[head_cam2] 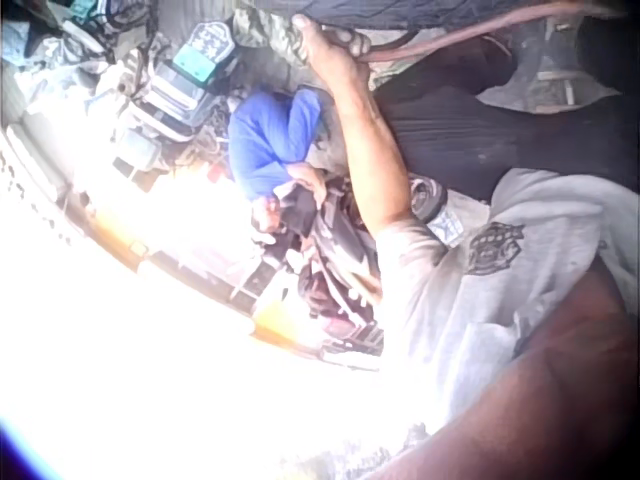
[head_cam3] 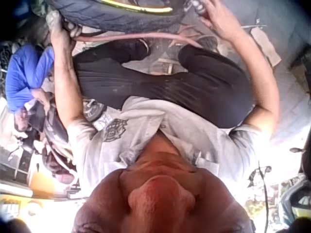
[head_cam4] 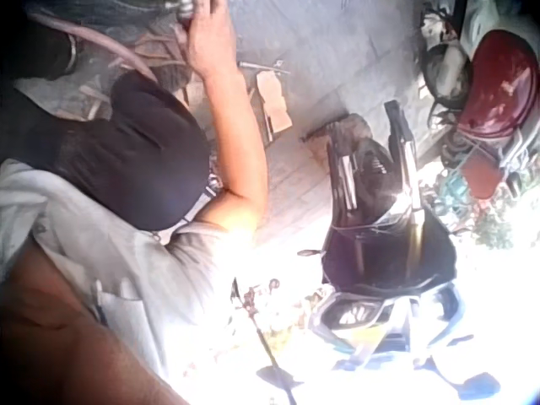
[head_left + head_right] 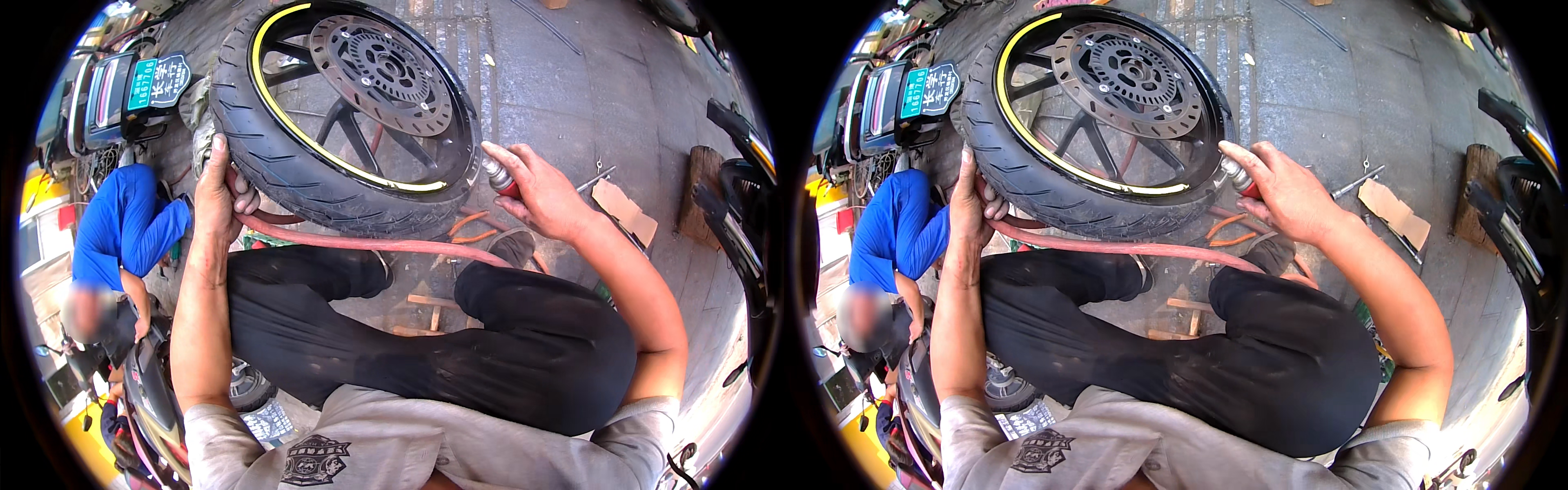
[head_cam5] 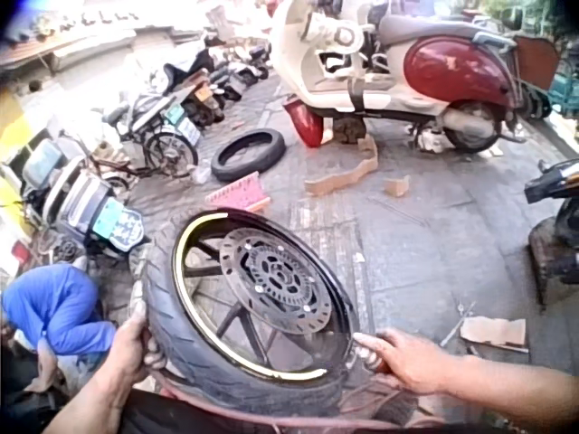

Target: The person cleans and services a motorcycle wheel by spraying it, wiping the tire and rim with a cloth, and prying the tire bead with metal tools.

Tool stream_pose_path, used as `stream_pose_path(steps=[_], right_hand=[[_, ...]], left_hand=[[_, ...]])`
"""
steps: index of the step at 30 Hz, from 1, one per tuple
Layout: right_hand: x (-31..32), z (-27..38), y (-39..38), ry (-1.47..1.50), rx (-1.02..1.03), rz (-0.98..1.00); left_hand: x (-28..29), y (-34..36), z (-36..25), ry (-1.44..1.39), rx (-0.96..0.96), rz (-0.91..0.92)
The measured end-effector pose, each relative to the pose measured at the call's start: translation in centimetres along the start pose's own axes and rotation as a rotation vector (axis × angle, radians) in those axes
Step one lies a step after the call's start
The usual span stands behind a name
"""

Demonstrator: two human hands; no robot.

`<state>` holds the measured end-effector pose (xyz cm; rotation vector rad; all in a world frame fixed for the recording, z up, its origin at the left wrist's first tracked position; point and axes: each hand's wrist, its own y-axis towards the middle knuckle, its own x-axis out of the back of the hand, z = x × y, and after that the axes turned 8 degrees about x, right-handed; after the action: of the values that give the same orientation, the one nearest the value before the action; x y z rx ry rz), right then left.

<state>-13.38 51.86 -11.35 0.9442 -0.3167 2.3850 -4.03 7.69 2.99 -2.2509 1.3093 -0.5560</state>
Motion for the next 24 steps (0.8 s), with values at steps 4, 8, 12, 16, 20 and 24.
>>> stream_pose_path(steps=[4, 8, 12, 16, 20, 24], right_hand=[[-3.3, -9.4, -4.7, -0.158, -0.233, -0.303], [-4.4, -13.9, -6.2, -0.193, -0.352, -0.571], [-6.8, -16.6, -9.4, -0.185, -0.523, -0.695], [-7.5, -13.0, -8.6, -0.382, -0.742, -0.87], [-0.7, -3.0, -1.6, 0.039, -0.331, -0.674], [6.6, 11.6, 6.5, 0.119, 0.051, -0.364]], left_hand=[[0.8, 0.7, 0.4, -0.022, 0.024, -0.019], [0.2, 0.3, 0.3, -0.039, -0.002, -0.031], [-0.5, 0.2, -0.3, -0.052, 0.012, -0.044], [-0.7, -1.8, -1.6, 0.004, -0.002, -0.125], [-0.3, -1.7, -1.4, -0.006, -0.064, -0.077], [-4.3, -1.0, -3.4, 0.036, -0.129, 0.0]])
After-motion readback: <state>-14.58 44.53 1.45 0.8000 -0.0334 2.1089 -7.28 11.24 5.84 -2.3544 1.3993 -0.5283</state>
